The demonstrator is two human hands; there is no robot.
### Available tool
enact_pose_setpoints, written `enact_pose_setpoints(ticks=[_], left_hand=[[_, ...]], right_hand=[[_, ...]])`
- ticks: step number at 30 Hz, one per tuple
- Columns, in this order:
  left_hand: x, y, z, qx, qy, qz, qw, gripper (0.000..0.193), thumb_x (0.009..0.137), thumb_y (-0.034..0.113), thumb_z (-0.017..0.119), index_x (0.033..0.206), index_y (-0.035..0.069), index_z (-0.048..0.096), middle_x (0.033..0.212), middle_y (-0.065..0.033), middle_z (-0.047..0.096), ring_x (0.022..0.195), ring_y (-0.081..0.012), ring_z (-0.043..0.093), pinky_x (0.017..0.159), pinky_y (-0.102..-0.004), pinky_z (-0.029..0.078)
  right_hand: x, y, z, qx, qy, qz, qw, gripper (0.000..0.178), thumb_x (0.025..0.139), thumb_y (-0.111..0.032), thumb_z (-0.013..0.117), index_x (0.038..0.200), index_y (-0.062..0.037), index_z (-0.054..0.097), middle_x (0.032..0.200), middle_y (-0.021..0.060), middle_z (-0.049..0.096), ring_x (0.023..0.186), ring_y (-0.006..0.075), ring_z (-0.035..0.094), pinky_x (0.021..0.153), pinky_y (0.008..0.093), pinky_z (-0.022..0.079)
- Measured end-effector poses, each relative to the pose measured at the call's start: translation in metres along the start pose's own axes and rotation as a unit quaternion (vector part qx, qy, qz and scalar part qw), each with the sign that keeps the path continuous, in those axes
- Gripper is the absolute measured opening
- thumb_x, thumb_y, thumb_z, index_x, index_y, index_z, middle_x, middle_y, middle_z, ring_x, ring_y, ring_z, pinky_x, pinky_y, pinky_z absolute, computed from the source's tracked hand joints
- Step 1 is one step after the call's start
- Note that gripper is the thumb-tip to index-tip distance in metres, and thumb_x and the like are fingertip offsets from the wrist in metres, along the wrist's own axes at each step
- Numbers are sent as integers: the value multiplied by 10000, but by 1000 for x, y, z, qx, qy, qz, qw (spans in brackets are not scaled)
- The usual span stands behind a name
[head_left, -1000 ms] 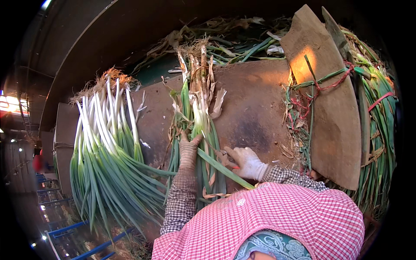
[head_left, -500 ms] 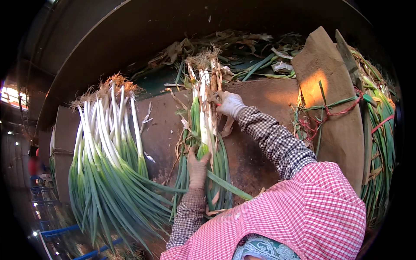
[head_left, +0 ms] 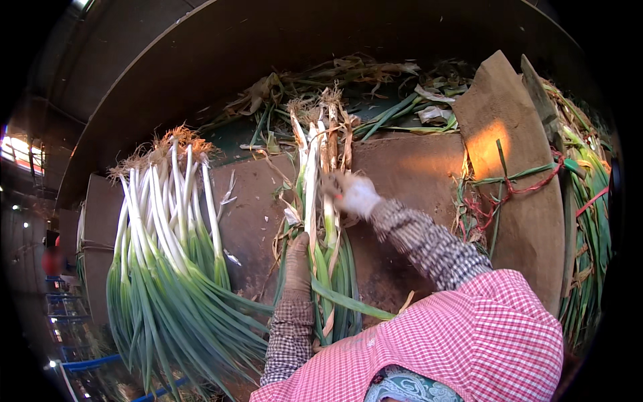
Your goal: The person trims green onions by hand, removing dry outer layers and roots, then places the cleaned stalks into a blue crate. The person works at a wooden table in a warehouse-like setting with other workers visible in the background.
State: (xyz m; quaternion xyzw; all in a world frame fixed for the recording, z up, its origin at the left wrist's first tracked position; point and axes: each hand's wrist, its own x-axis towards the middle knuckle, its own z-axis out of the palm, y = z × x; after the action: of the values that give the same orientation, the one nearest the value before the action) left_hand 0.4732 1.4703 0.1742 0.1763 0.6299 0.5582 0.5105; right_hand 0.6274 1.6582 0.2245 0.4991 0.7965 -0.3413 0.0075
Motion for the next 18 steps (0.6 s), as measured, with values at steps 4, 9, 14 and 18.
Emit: enact_pose_setpoints(ticks=[4, 9, 14, 18], left_hand=[[9, -22, -19, 38, -65, -4, 997, 426, 1012, 396, 583, 1226, 38, 669, 1053, -45, 702, 944, -173, 656, 857, -332, 542], [-12, 0, -9, -165, -62, -112, 978, 448, 1031, 416, 565, 1283, 52, 637, 1097, -64, 703, 959, -177, 668, 860, -316, 559], [-8, -31, -9, -112, -19, -82, 990, 408, 1034, 363, 556, 1230, 18, 652, 1122, -85, 699, 976, -224, 661, 875, -346, 529], [-9, 5, -7, 306, 158, 118, 931, 355, 998, 361, 600, 1042, 25, 705, 914, -147, 711, 785, -255, 640, 738, -383, 514]], right_hand=[[51, 17, -34, 1, 4, 67, 998, 666, 864, -392, 652, 1433, -95, 477, 1106, 175, 692, 972, 289, 700, 846, 419, 578], [-20, 23, 16, 90, 28, -112, 989, 629, 892, -260, 629, 1475, -86, 470, 937, 159, 670, 666, 178, 604, 542, 329, 524], [-41, 24, 22, 73, 90, -59, 991, 649, 772, -249, 709, 1345, -16, 514, 1015, 212, 691, 855, 330, 694, 751, 436, 570], [-84, 28, 34, 126, 0, -146, 981, 628, 760, -274, 689, 1343, -89, 544, 930, 208, 670, 898, 406, 665, 820, 478, 544]])
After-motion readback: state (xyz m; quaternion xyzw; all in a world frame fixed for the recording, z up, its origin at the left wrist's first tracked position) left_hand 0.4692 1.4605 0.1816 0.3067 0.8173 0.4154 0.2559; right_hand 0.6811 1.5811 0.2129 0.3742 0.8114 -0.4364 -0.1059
